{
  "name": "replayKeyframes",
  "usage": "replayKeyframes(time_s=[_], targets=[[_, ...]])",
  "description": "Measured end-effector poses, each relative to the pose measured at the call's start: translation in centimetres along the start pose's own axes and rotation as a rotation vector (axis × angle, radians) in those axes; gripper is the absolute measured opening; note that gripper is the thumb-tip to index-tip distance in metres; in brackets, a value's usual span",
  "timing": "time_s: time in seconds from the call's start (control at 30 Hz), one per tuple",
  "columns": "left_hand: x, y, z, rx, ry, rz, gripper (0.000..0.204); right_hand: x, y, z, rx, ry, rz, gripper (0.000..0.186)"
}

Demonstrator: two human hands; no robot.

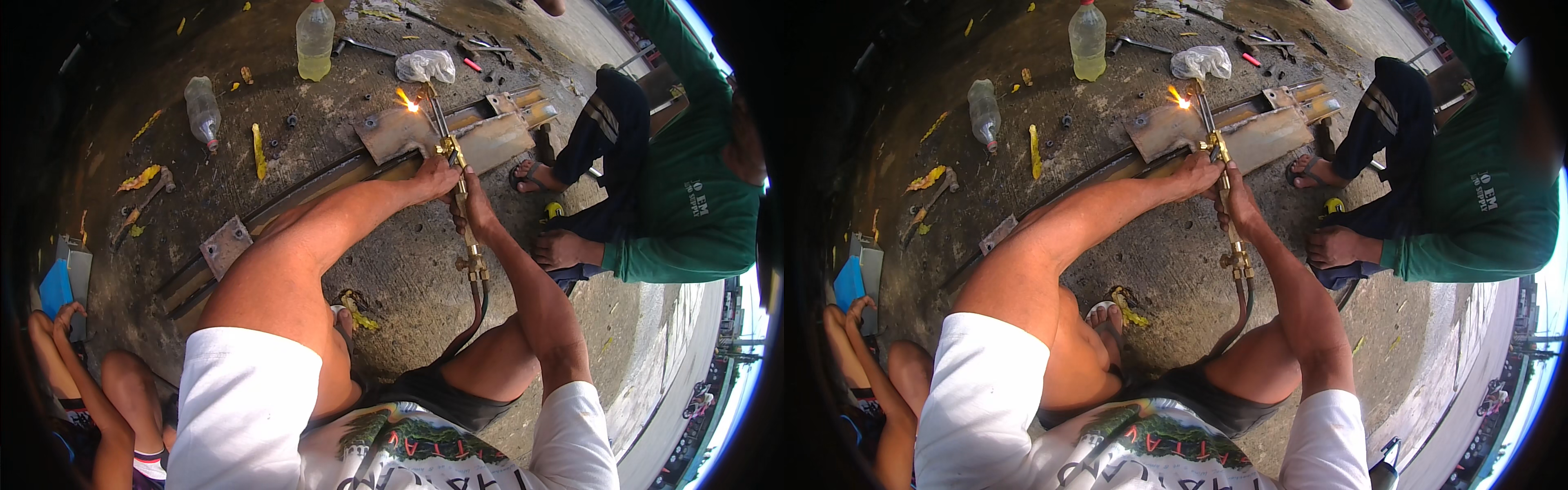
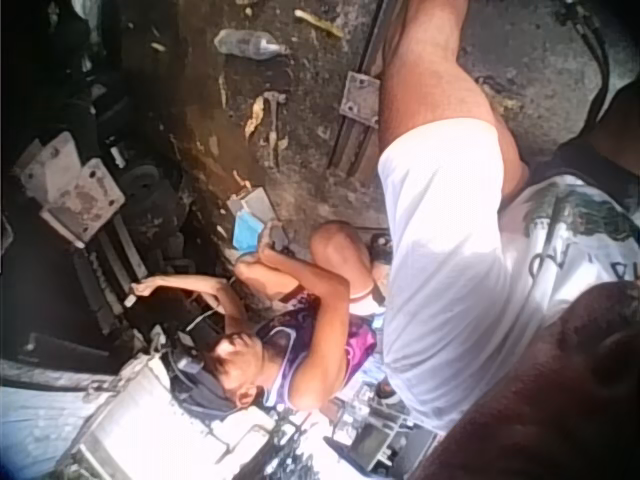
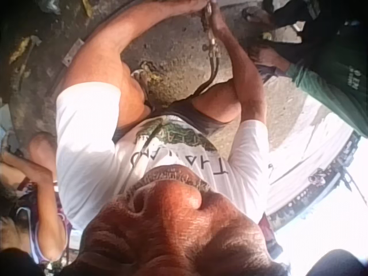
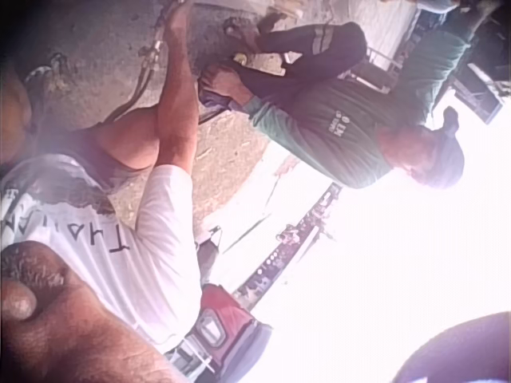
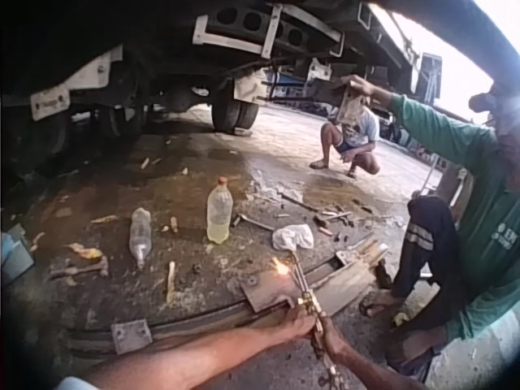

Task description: The person uses a welding torch to heat and weld a metal frame on the ground. The person holds the torch with both hands, directs the flame onto the metal, and moves along the frame to weld different sections.

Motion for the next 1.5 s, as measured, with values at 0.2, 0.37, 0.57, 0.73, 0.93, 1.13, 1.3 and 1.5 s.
replayKeyframes(time_s=[0.2, 0.37, 0.57, 0.73, 0.93, 1.13, 1.3, 1.5], targets=[[-0.5, 0.2, -0.6, 0.025, -0.045, -0.133, 0.042, -0.1, -0.3, -0.1, -0.006, -0.001, -0.012, 0.072], [0.7, 0.7, 1.1, 0.006, -0.049, -0.046, 0.045, 0.0, 0.0, -0.1, 0.011, -0.003, -0.010, 0.071], [1.2, -0.4, 1.1, -0.018, -0.059, -0.032, 0.045, 0.2, 1.1, 0.2, 0.014, -0.016, -0.008, 0.064], [-4.5, -0.5, -4.0, 0.016, -0.323, -0.406, 0.041, -0.4, -1.2, -0.2, -0.043, -0.005, -0.014, 0.065], [-0.9, -0.5, -1.1, 0.010, -0.082, -0.160, 0.042, 0.0, 0.2, 0.0, -0.008, -0.010, -0.005, 0.065], [0.9, 0.5, 0.8, 0.011, -0.056, -0.094, 0.045, -0.1, 0.2, 0.1, -0.013, -0.008, -0.010, 0.063], [-0.1, 0.5, -0.2, 0.024, -0.147, -0.243, 0.044, -0.1, -0.2, 0.0, -0.018, -0.014, -0.022, 0.063], [0.1, 0.2, 0.1, 0.010, -0.055, -0.042, 0.042, -0.1, 0.0, 0.1, -0.005, -0.012, -0.012, 0.064]])
Point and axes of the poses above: each hand's wrist, its own z-axis away from the middle knuckle, its own y-axis out of the back of the hand, x = y × z, the point moved 3 cm from there along -z, towards the middle knuckle, and after that the axes turned 11 degrees about -z, right-handed, at the moved point
